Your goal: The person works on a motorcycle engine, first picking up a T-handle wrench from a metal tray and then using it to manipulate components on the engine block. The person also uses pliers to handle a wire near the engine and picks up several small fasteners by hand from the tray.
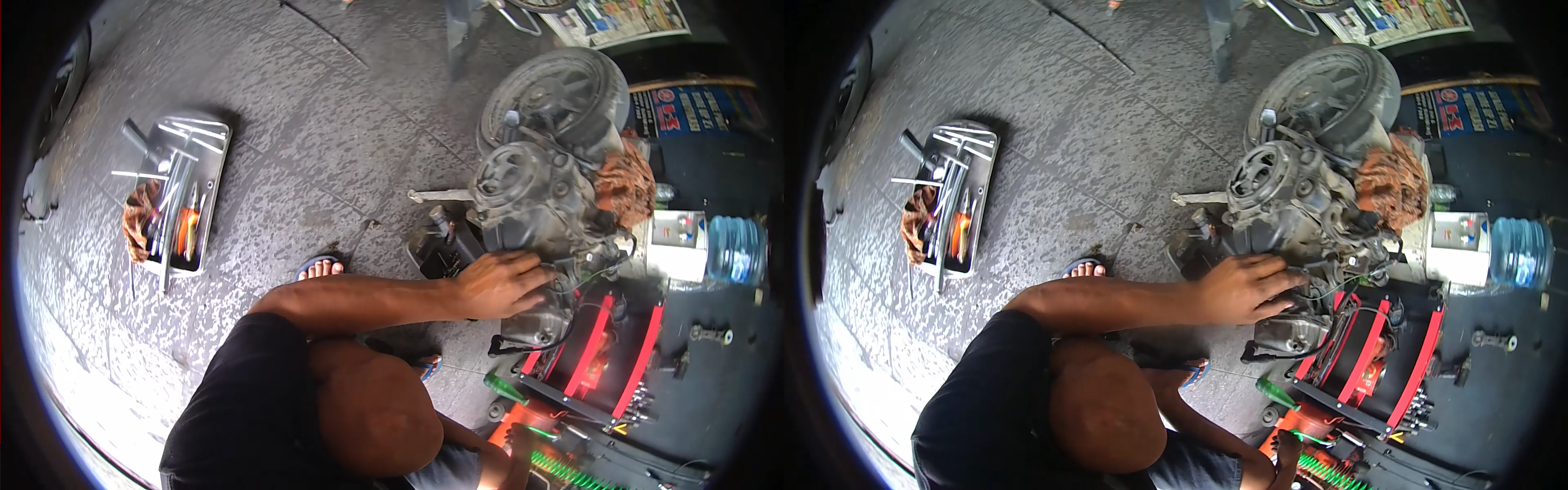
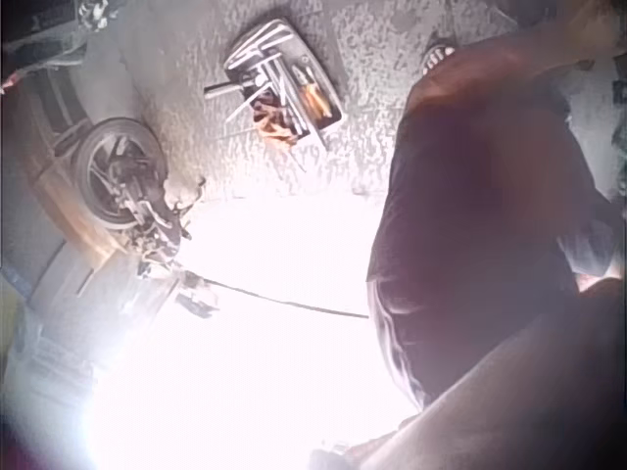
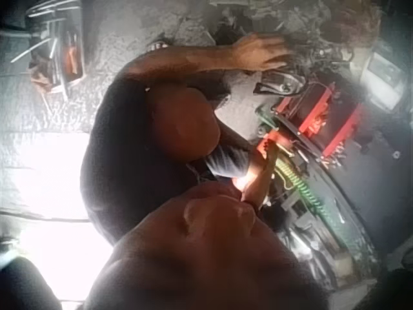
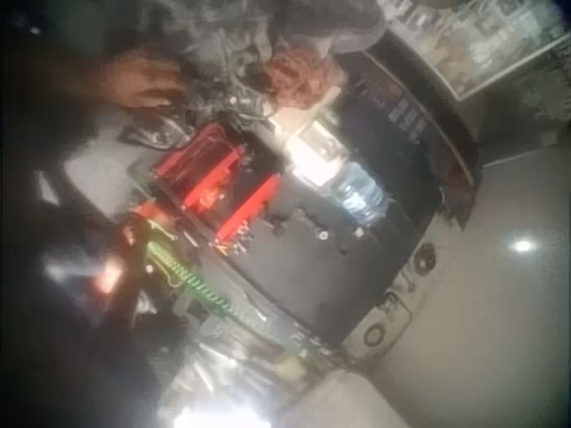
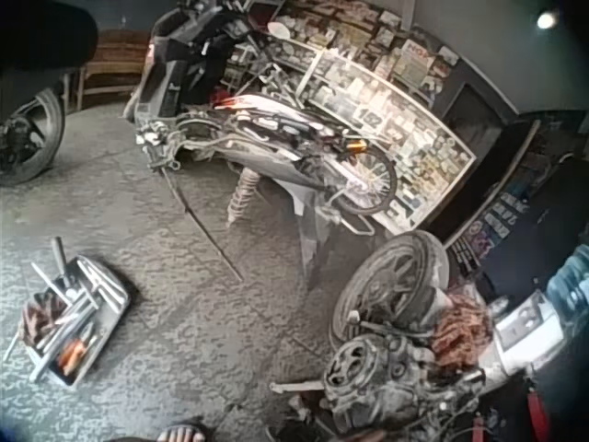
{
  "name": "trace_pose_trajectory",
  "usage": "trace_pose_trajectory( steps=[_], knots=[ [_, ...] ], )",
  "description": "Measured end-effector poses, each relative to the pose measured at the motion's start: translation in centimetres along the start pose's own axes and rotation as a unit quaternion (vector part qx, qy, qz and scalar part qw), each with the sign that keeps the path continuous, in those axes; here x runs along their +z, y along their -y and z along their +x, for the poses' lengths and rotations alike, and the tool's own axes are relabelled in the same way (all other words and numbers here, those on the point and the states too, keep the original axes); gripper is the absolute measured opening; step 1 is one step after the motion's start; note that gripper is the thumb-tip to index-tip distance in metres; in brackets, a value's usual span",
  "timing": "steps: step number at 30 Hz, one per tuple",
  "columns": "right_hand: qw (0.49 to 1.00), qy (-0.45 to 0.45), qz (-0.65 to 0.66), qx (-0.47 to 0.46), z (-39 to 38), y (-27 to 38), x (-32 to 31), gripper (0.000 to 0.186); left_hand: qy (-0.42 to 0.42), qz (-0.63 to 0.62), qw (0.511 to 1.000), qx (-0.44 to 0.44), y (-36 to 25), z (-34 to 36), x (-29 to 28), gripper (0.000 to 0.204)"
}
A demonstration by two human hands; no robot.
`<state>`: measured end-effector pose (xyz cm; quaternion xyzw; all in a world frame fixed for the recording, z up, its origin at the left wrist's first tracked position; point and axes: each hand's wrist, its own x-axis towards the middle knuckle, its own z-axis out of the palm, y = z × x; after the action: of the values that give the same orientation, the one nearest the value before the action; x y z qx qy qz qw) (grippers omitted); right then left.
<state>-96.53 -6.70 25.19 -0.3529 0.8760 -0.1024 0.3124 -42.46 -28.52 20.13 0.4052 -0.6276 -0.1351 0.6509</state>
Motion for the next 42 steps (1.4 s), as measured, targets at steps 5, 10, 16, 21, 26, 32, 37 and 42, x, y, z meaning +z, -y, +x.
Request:
trace_pose_trajectory(
  steps=[5,10,16,21,26,32,37,42],
  knots=[
    [0.999,-0.047,-0.010,0.003,-2.0,2.9,1.1,0.018,0.054,0.022,0.995,-0.075,3.4,-5.1,-2.9,0.021],
    [0.999,-0.018,0.034,-0.030,-0.9,2.1,0.3,0.016,0.037,0.055,0.959,-0.276,6.8,-11.1,-4.6,0.020],
    [0.995,-0.022,0.073,-0.061,1.6,0.3,-1.1,0.019,0.051,0.159,0.917,-0.362,11.9,-22.3,-5.1,0.042],
    [0.995,-0.065,0.008,-0.076,0.9,3.7,1.0,0.018,0.060,0.102,0.893,-0.433,11.0,-24.1,-6.5,0.047],
    [0.993,-0.079,0.035,-0.078,0.5,4.3,1.3,0.016,0.009,0.094,0.934,-0.345,11.6,-19.6,-5.6,0.030],
    [0.995,-0.052,0.010,-0.089,-0.1,4.9,2.1,0.018,0.013,-0.327,0.835,-0.443,2.2,2.9,-6.5,0.047],
    [0.993,-0.066,0.008,-0.101,0.3,3.2,1.5,0.019,0.018,-0.667,0.533,-0.520,0.6,8.7,-4.0,0.058],
    [0.995,-0.068,0.037,-0.059,-0.7,4.4,1.3,0.023,-0.032,-0.774,0.487,-0.404,2.1,8.3,-2.1,0.049]
  ],
)
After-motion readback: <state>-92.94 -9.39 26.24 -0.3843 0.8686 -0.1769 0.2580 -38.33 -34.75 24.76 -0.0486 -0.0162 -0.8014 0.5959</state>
